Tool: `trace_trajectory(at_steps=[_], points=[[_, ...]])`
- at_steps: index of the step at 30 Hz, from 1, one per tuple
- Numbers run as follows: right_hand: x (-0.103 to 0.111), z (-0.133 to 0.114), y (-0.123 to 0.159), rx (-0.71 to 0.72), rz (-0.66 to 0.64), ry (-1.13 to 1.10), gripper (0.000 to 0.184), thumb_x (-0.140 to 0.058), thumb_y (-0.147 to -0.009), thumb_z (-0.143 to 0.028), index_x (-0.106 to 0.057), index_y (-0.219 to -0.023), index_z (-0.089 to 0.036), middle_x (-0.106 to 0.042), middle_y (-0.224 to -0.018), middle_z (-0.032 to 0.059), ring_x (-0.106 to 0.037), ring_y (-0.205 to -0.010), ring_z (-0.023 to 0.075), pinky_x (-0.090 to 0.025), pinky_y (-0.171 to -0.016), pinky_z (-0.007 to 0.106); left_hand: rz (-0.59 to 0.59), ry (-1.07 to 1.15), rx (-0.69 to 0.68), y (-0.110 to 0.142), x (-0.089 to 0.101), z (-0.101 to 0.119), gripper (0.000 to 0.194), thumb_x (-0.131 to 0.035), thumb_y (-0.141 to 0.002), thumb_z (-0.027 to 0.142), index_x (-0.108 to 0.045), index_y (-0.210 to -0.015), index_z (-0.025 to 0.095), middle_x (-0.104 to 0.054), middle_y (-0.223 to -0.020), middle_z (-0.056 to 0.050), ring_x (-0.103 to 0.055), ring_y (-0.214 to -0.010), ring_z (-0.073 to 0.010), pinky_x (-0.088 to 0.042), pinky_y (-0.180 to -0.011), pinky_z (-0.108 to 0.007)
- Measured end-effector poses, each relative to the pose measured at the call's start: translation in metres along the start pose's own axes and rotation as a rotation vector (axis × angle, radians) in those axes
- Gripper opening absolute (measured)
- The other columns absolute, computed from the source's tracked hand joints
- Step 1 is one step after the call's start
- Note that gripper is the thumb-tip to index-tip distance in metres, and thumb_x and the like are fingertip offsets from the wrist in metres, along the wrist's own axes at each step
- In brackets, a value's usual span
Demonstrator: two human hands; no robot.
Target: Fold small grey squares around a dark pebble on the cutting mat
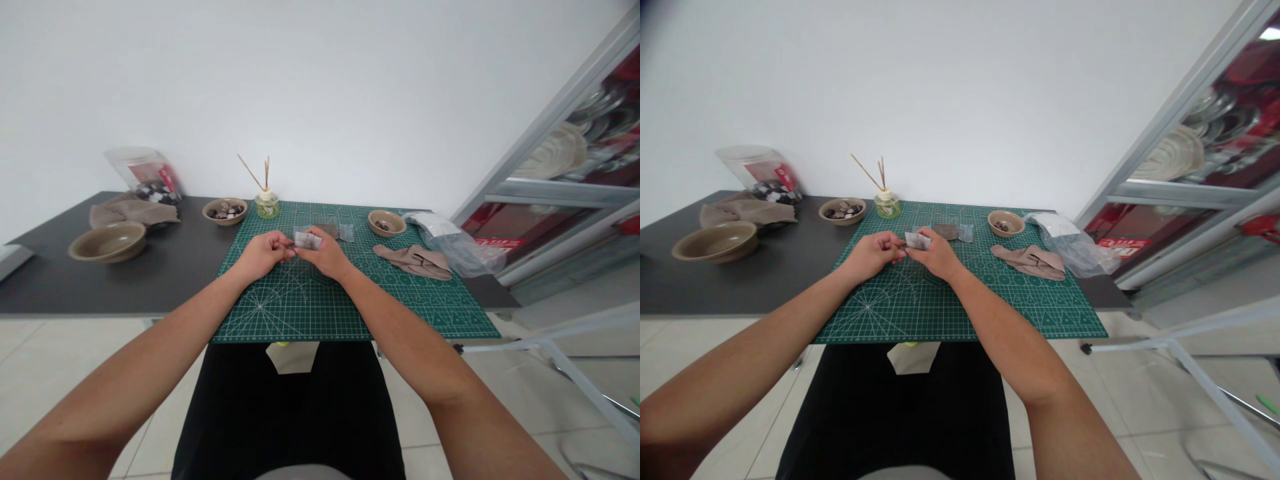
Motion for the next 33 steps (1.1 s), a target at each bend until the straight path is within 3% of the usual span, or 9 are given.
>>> trace_trajectory(at_steps=[18, 30, 33], points=[[0.0007, -0.0008, -0.0003, -0.005, 0.006, -0.003, 0.029, -0.073, -0.07, -0.04, -0.057, -0.085, -0.021, -0.056, -0.072, -0.0043, -0.05, -0.069, 0.0135, -0.041, -0.067, 0.027, -0.024, 0.02, 0.008, -0.0005, -0.0007, -0.0019, 0.025, -0.076, -0.065, 0.033, -0.063, -0.08, 0.018, -0.065, -0.06, 0.001, -0.055, -0.053, -0.0127, -0.043, -0.054, -0.026], [0.008, -0.0006, -0.0011, 0.013, 0.097, 0.055, 0.018, -0.067, -0.074, -0.034, -0.055, -0.082, -0.021, -0.055, -0.07, -0.0041, -0.049, -0.066, 0.0134, -0.043, -0.066, 0.028, 0.024, -0.028, -0.038, 0.0014, 0.0025, 0.0043, 0.027, -0.076, -0.067, 0.036, -0.063, -0.082, 0.018, -0.061, -0.057, 0.002, -0.055, -0.055, -0.0141, -0.043, -0.057, -0.028], [0.0043, 0.0034, -0.0018, -0.017, 0.059, 0.001, 0.019, -0.066, -0.076, -0.035, -0.056, -0.084, -0.021, -0.057, -0.071, -0.0035, -0.053, -0.066, 0.0133, -0.047, -0.065, 0.028, 0.036, -0.076, -0.045, 0.0013, 0.0036, 0.0045, 0.028, -0.076, -0.067, 0.037, -0.063, -0.083, 0.018, -0.057, -0.055, 0.004, -0.052, -0.053, -0.0131, -0.04, -0.055, -0.027]])
Point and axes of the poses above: each hand's wrist, its own y-axis away from the middle knuckle, its own x-axis out of the back of the hand, z = x × y, the point moved 7 cm from there along -y, towards the middle knuckle
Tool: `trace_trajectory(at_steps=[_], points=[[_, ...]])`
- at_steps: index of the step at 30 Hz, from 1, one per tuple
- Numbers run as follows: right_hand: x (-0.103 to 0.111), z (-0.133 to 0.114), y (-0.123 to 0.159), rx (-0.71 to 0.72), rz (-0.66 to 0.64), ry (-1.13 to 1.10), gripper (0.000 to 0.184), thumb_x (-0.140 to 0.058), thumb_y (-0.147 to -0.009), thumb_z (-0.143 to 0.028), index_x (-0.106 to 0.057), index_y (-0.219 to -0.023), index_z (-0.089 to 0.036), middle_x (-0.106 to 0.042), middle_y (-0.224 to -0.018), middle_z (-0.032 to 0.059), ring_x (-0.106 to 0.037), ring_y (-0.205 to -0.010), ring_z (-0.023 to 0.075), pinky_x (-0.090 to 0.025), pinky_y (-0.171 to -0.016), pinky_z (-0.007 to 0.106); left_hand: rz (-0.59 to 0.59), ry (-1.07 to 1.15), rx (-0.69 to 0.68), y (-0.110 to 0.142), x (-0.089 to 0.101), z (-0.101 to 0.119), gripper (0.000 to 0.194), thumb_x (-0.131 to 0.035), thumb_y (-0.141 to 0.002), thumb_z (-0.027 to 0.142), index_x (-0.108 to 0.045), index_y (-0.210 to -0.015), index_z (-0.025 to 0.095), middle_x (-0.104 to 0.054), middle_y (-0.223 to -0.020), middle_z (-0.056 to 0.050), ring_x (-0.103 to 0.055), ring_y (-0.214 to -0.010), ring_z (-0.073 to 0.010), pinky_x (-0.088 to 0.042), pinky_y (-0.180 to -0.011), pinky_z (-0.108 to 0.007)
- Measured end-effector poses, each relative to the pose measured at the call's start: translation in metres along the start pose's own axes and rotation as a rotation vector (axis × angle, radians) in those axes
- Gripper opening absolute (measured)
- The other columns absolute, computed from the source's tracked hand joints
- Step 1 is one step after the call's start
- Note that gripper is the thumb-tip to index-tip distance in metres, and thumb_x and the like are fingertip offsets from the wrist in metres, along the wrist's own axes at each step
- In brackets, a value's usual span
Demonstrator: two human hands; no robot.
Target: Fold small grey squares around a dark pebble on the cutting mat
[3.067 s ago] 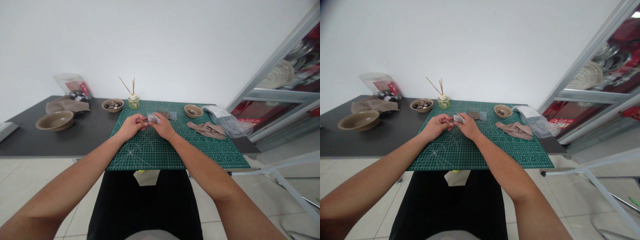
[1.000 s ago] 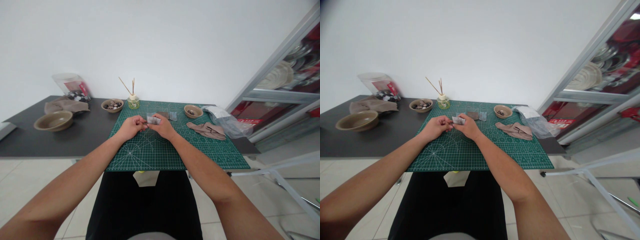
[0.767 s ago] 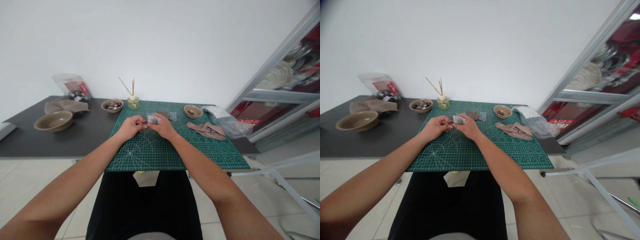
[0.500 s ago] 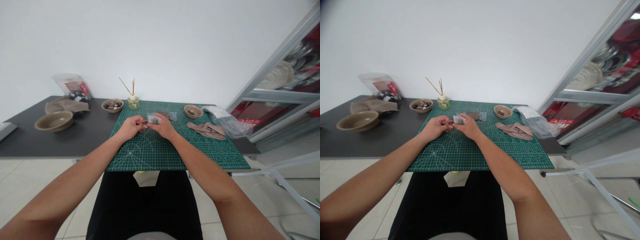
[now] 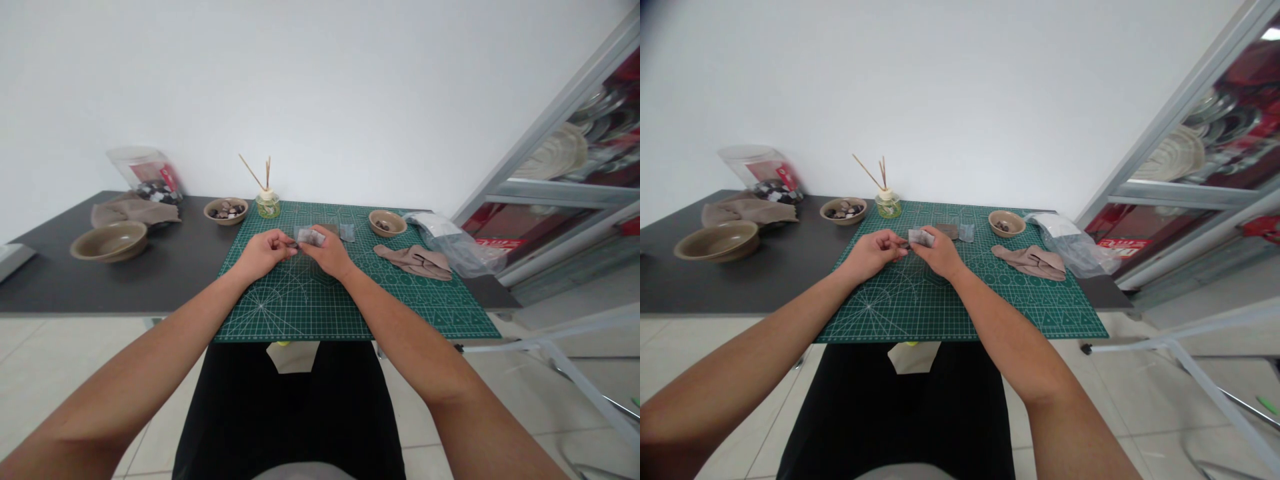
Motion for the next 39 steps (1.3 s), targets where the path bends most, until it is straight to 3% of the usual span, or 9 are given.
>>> trace_trajectory(at_steps=[6, 14, 17, 21, 25, 28, 31, 37, 39], points=[[-0.006, 0.004, 0.0, -0.043, -0.062, -0.126, 0.022, -0.07, -0.074, -0.038, -0.059, -0.082, -0.021, -0.061, -0.072, -0.0028, -0.059, -0.064, 0.0134, -0.054, -0.059, 0.028, 0.027, -0.028, -0.024, -0.002, 0.003, -0.003, 0.028, -0.078, -0.066, 0.036, -0.063, -0.081, 0.018, -0.051, -0.055, 0.006, -0.044, -0.05, -0.0093, -0.032, -0.051, -0.024], [0.006, 0.005, 0.002, -0.044, 0.095, 0.046, 0.022, -0.06, -0.085, -0.038, -0.055, -0.102, -0.024, -0.066, -0.078, -0.0023, -0.065, -0.065, 0.0158, -0.05, -0.059, 0.028, 0.058, 0.099, -0.038, -0.002, 0.002, 0.003, 0.031, -0.08, -0.062, 0.031, -0.059, -0.081, 0.018, -0.056, -0.065, 0.005, -0.051, -0.059, -0.0103, -0.042, -0.061, -0.026], [0.008, 0.0, 0.003, -0.004, 0.114, 0.159, 0.016, -0.054, -0.089, -0.037, -0.057, -0.096, -0.023, -0.064, -0.074, -0.0023, -0.062, -0.066, 0.0152, -0.046, -0.063, 0.028, 0.067, 0.11, -0.083, -0.003, 0.003, 0.004, 0.031, -0.079, -0.062, 0.03, -0.056, -0.079, 0.019, -0.061, -0.072, 0.003, -0.055, -0.065, -0.0117, -0.045, -0.066, -0.027], [0.002, -0.009, 0.003, 0.037, -0.008, 0.264, 0.021, -0.059, -0.085, -0.037, -0.06, -0.074, -0.019, -0.057, -0.065, -0.0025, -0.053, -0.063, 0.0132, -0.038, -0.062, 0.026, 0.155, 0.077, -0.15, -0.005, 0.012, 0.001, 0.029, -0.077, -0.065, 0.031, -0.057, -0.082, 0.019, -0.054, -0.067, 0.005, -0.051, -0.064, -0.0112, -0.043, -0.065, -0.027], [-0.009, -0.007, 0.002, -0.001, -0.159, 0.219, 0.022, -0.062, -0.083, -0.035, -0.063, -0.072, -0.016, -0.058, -0.064, -0.0026, -0.052, -0.063, 0.0121, -0.036, -0.061, 0.025, 0.228, 0.01, -0.186, -0.004, 0.019, 0.002, 0.026, -0.073, -0.071, 0.034, -0.065, -0.09, 0.018, -0.053, -0.071, 0.004, -0.051, -0.067, -0.012, -0.044, -0.069, -0.028], [-0.009, -0.002, 0.001, -0.029, -0.131, 0.144, 0.015, -0.066, -0.078, -0.03, -0.065, -0.084, -0.016, -0.066, -0.076, -0.0012, -0.058, -0.069, 0.0133, -0.042, -0.066, 0.025, 0.251, -0.012, -0.155, -0.004, 0.021, 0.001, 0.028, -0.07, -0.073, 0.033, -0.069, -0.096, 0.017, -0.058, -0.074, 0.002, -0.053, -0.068, -0.0128, -0.046, -0.071, -0.03], [-0.009, 0.004, 0.002, -0.062, -0.11, 0.085, 0.026, -0.069, -0.076, -0.028, -0.064, -0.099, -0.018, -0.07, -0.086, 0.0, -0.064, -0.075, 0.0147, -0.047, -0.07, 0.026, 0.27, 0.034, -0.123, -0.004, 0.022, -0.002, 0.029, -0.071, -0.072, 0.031, -0.069, -0.097, 0.017, -0.064, -0.079, 0.0, -0.058, -0.072, -0.0139, -0.049, -0.075, -0.031], [-0.018, 0.005, 0.005, -0.017, -0.237, 0.335, 0.014, -0.068, -0.081, -0.03, -0.068, -0.087, -0.017, -0.07, -0.08, -0.0003, -0.062, -0.074, 0.0148, -0.045, -0.073, 0.028, 0.218, 0.123, -0.087, -0.006, 0.016, -0.005, 0.03, -0.076, -0.067, 0.03, -0.07, -0.093, 0.017, -0.073, -0.086, -0.004, -0.067, -0.083, -0.018, -0.053, -0.084, -0.035], [-0.018, 0.0, 0.004, 0.055, -0.203, 0.378, 0.019, -0.072, -0.078, -0.029, -0.068, -0.093, -0.018, -0.07, -0.089, 0.002, -0.063, -0.084, 0.0171, -0.046, -0.08, 0.031, 0.199, 0.137, -0.069, -0.006, 0.014, -0.006, 0.03, -0.076, -0.066, 0.03, -0.07, -0.093, 0.017, -0.074, -0.088, -0.005, -0.068, -0.084, -0.0188, -0.054, -0.084, -0.035]])
Point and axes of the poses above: each hand's wrist, its own y-axis away from the middle knuckle, its own x-axis out of the back of the hand, z = x × y, the point moved 7 cm from there along -y, towards the middle knuckle
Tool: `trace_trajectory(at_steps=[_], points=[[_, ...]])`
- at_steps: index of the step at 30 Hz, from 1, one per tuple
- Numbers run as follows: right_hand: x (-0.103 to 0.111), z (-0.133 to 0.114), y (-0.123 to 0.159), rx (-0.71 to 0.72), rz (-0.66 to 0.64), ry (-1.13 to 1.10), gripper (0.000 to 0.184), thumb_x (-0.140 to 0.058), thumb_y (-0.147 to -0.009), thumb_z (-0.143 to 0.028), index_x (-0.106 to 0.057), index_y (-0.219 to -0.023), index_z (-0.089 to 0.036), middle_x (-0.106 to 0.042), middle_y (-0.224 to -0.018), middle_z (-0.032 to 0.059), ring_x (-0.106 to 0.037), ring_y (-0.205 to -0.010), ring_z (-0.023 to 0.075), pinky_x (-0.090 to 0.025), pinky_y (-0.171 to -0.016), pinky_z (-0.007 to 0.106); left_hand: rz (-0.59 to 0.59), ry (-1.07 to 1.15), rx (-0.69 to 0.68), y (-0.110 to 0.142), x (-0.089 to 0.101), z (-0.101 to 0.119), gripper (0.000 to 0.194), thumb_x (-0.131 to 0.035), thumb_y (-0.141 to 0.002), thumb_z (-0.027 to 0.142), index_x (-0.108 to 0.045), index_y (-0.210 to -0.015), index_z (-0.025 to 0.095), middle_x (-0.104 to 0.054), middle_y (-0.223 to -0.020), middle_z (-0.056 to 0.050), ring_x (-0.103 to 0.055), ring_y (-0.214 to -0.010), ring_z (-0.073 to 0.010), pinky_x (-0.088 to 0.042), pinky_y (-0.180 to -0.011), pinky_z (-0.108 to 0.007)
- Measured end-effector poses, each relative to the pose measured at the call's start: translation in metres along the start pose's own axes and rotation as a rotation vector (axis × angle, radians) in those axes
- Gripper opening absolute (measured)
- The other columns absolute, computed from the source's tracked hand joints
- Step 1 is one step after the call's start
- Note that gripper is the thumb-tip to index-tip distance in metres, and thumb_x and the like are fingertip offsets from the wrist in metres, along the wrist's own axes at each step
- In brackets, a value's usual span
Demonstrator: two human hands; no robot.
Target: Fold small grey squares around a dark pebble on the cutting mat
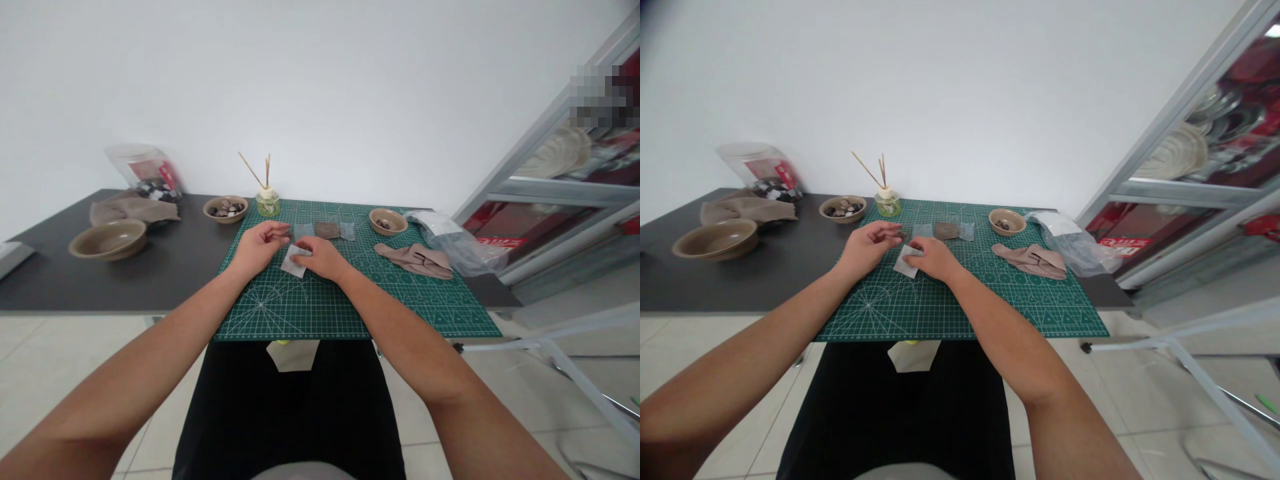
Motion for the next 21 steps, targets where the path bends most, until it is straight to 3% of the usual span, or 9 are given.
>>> trace_trajectory(at_steps=[4, 8, 11, 17, 21], points=[[0.012, -0.004, -0.001, 0.057, 0.166, -0.044, 0.033, -0.074, -0.077, -0.031, -0.067, -0.107, -0.018, -0.07, -0.102, 0.0057, -0.061, -0.094, 0.019, -0.047, -0.084, 0.033, -0.029, -0.124, 0.002, 0.003, -0.001, 0.004, 0.024, -0.077, -0.067, 0.033, -0.071, -0.084, 0.018, -0.074, -0.085, -0.004, -0.067, -0.08, -0.0189, -0.054, -0.079, -0.033], [0.008, -0.001, -0.002, 0.021, 0.103, -0.282, 0.025, -0.064, -0.087, -0.037, -0.068, -0.104, -0.019, -0.071, -0.095, 0.0026, -0.062, -0.079, 0.0136, -0.049, -0.074, 0.028, -0.073, -0.198, -0.025, 0.005, -0.001, 0.009, 0.028, -0.076, -0.068, 0.039, -0.073, -0.084, 0.017, -0.073, -0.083, -0.005, -0.066, -0.078, -0.0184, -0.052, -0.073, -0.03], [0.007, 0.0, -0.003, 0.014, 0.086, -0.367, 0.024, -0.066, -0.085, -0.039, -0.069, -0.097, -0.018, -0.071, -0.087, 0.0015, -0.063, -0.077, 0.0135, -0.049, -0.074, 0.028, -0.109, -0.233, -0.026, 0.005, -0.003, 0.008, 0.027, -0.074, -0.068, 0.038, -0.072, -0.085, 0.016, -0.07, -0.075, -0.003, -0.061, -0.067, -0.015, -0.048, -0.064, -0.027], [0.01, 0.002, -0.001, -0.047, 0.101, -0.277, 0.023, -0.076, -0.073, -0.031, -0.069, -0.09, -0.017, -0.063, -0.07, -0.0033, -0.05, -0.059, 0.0094, -0.04, -0.059, 0.024, -0.179, -0.267, -0.106, 0.007, -0.011, 0.015, 0.017, -0.068, -0.067, 0.026, -0.067, -0.082, 0.018, -0.07, -0.081, -0.003, -0.062, -0.07, -0.0163, -0.051, -0.068, -0.03], [0.014, -0.002, 0.002, -0.011, 0.108, -0.222, 0.023, -0.077, -0.072, -0.032, -0.072, -0.09, -0.018, -0.064, -0.069, -0.0034, -0.05, -0.058, 0.0091, -0.04, -0.06, 0.023, -0.18, -0.368, -0.15, 0.008, -0.011, 0.018, 0.013, -0.058, -0.069, 0.021, -0.063, -0.081, 0.02, -0.068, -0.084, -0.002, -0.062, -0.08, -0.0182, -0.05, -0.075, -0.032]])
Point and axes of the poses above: each hand's wrist, its own y-axis away from the middle knuckle, its own x-axis out of the back of the hand, z = x × y, the point moved 7 cm from there along -y, towards the middle knuckle
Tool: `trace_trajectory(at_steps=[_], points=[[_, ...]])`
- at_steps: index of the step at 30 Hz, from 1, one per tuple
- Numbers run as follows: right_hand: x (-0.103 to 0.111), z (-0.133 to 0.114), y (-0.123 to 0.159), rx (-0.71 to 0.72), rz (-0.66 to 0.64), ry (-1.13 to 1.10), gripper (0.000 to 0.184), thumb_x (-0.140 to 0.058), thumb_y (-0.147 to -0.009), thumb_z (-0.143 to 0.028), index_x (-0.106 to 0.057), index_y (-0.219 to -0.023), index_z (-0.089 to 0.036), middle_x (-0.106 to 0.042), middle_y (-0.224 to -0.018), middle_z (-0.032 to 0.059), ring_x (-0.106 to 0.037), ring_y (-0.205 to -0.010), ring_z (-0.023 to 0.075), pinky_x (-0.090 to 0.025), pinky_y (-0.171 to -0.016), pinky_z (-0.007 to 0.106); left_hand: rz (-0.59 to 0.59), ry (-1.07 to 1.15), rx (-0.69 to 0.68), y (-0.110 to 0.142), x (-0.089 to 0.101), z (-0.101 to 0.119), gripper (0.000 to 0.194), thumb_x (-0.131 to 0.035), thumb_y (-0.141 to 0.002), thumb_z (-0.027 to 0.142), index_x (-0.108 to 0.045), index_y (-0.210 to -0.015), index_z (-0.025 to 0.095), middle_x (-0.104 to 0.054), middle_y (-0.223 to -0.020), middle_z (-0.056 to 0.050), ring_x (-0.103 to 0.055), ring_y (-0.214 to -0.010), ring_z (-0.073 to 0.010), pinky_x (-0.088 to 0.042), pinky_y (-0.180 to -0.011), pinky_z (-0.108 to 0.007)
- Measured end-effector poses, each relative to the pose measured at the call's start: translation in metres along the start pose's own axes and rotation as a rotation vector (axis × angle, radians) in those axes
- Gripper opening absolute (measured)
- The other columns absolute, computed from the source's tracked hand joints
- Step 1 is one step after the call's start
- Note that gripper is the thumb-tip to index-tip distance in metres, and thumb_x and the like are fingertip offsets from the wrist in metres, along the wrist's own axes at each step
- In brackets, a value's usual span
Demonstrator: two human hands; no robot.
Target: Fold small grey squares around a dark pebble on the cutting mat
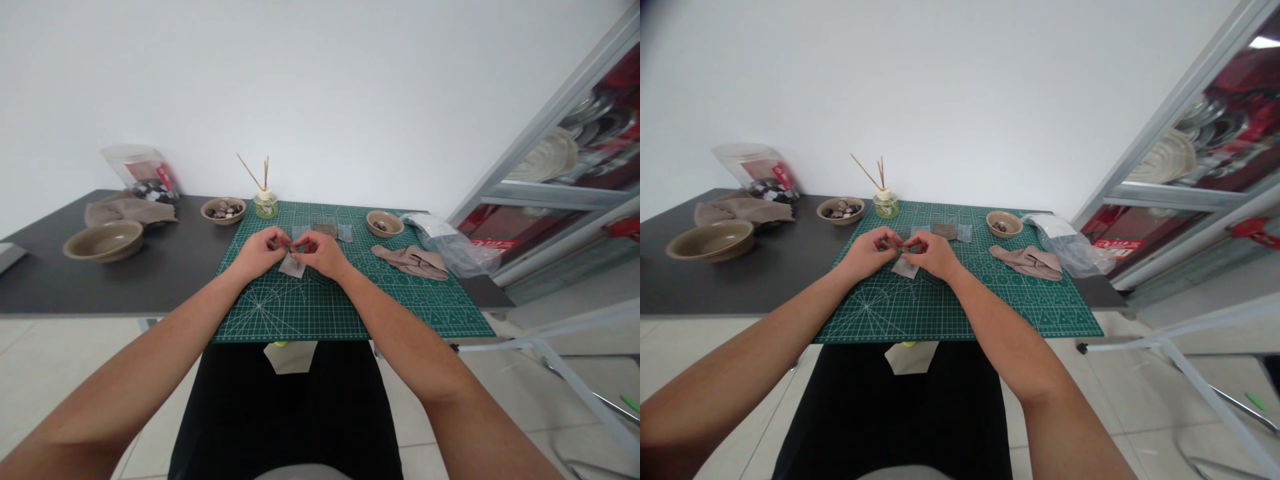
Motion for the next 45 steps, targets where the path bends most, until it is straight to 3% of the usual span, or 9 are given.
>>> trace_trajectory(at_steps=[7, 13, 19, 22, 27, 32, 39, 45], points=[[0.002, 0.0, 0.001, 0.032, -0.026, -0.015, 0.02, -0.075, -0.076, -0.035, -0.076, -0.087, -0.019, -0.071, -0.076, -0.0003, -0.056, -0.065, 0.0108, -0.041, -0.064, 0.025, -0.218, -0.204, -0.063, 0.001, -0.015, 0.0, 0.025, -0.059, -0.07, 0.028, -0.063, -0.094, 0.021, -0.066, -0.096, -0.003, -0.058, -0.094, -0.0237, -0.045, -0.084, -0.037], [0.003, -0.009, 0.003, 0.093, -0.069, 0.216, 0.011, -0.074, -0.073, -0.022, -0.073, -0.083, -0.02, -0.067, -0.076, -0.0021, -0.055, -0.067, 0.0108, -0.04, -0.066, 0.024, -0.357, -0.323, -0.101, 0.002, -0.025, -0.003, 0.029, -0.066, -0.07, 0.036, -0.067, -0.095, 0.021, -0.063, -0.102, -0.005, -0.053, -0.1, -0.0257, -0.037, -0.095, -0.042], [-0.004, -0.01, 0.002, 0.121, -0.174, 0.393, 0.011, -0.074, -0.074, -0.02, -0.076, -0.084, -0.021, -0.07, -0.075, 0.0004, -0.057, -0.075, 0.0154, -0.039, -0.071, 0.027, -0.273, -0.463, 0.051, 0.002, -0.016, -0.013, 0.032, -0.064, -0.074, 0.043, -0.073, -0.1, 0.026, -0.058, -0.117, -0.009, -0.045, -0.11, -0.0325, -0.034, -0.093, -0.047], [-0.006, -0.006, 0.0, 0.118, -0.206, 0.434, 0.01, -0.075, -0.076, -0.023, -0.078, -0.085, -0.021, -0.072, -0.077, 0.0015, -0.058, -0.076, 0.0168, -0.039, -0.073, 0.029, -0.247, -0.511, 0.089, 0.003, -0.014, -0.009, 0.032, -0.064, -0.074, 0.043, -0.074, -0.1, 0.027, -0.055, -0.114, -0.01, -0.044, -0.109, -0.0345, -0.036, -0.089, -0.049], [-0.01, -0.005, 0.0, 0.171, -0.218, 0.406, 0.007, -0.071, -0.08, -0.023, -0.078, -0.082, -0.022, -0.074, -0.082, 0.0015, -0.06, -0.078, 0.0166, -0.039, -0.08, 0.03, -0.244, -0.54, 0.086, 0.004, -0.012, -0.006, 0.029, -0.061, -0.075, 0.036, -0.072, -0.1, 0.026, -0.056, -0.107, -0.01, -0.047, -0.104, -0.035, -0.035, -0.086, -0.048], [-0.008, -0.003, -0.001, 0.171, -0.181, 0.439, 0.004, -0.072, -0.078, -0.021, -0.076, -0.077, -0.02, -0.072, -0.079, 0.0017, -0.058, -0.077, 0.0168, -0.039, -0.079, 0.03, -0.278, -0.508, 0.067, 0.004, -0.013, -0.011, 0.029, -0.061, -0.075, 0.035, -0.068, -0.101, 0.025, -0.063, -0.086, -0.007, -0.051, -0.095, -0.032, -0.033, -0.084, -0.043], [-0.014, -0.001, -0.004, 0.174, -0.201, 0.493, 0.009, -0.072, -0.083, -0.025, -0.075, -0.077, -0.019, -0.071, -0.081, 0.0032, -0.056, -0.08, 0.0173, -0.038, -0.083, 0.032, -0.291, -0.546, 0.035, 0.004, -0.013, -0.014, 0.024, -0.061, -0.076, 0.038, -0.069, -0.095, 0.024, -0.063, -0.089, -0.007, -0.051, -0.095, -0.0311, -0.033, -0.082, -0.042], [-0.013, -0.008, -0.001, 0.205, -0.248, 0.471, 0.008, -0.073, -0.077, -0.021, -0.07, -0.07, -0.019, -0.068, -0.075, 0.0006, -0.055, -0.077, 0.0163, -0.037, -0.078, 0.029, -0.284, -0.535, 0.057, 0.003, -0.011, -0.014, 0.023, -0.062, -0.072, 0.034, -0.069, -0.093, 0.025, -0.064, -0.089, -0.007, -0.051, -0.094, -0.0314, -0.034, -0.082, -0.042]])
Point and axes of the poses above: each hand's wrist, its own y-axis away from the middle knuckle, its own x-axis out of the back of the hand, z = x × y, the point moved 7 cm from there along -y, towards the middle knuckle
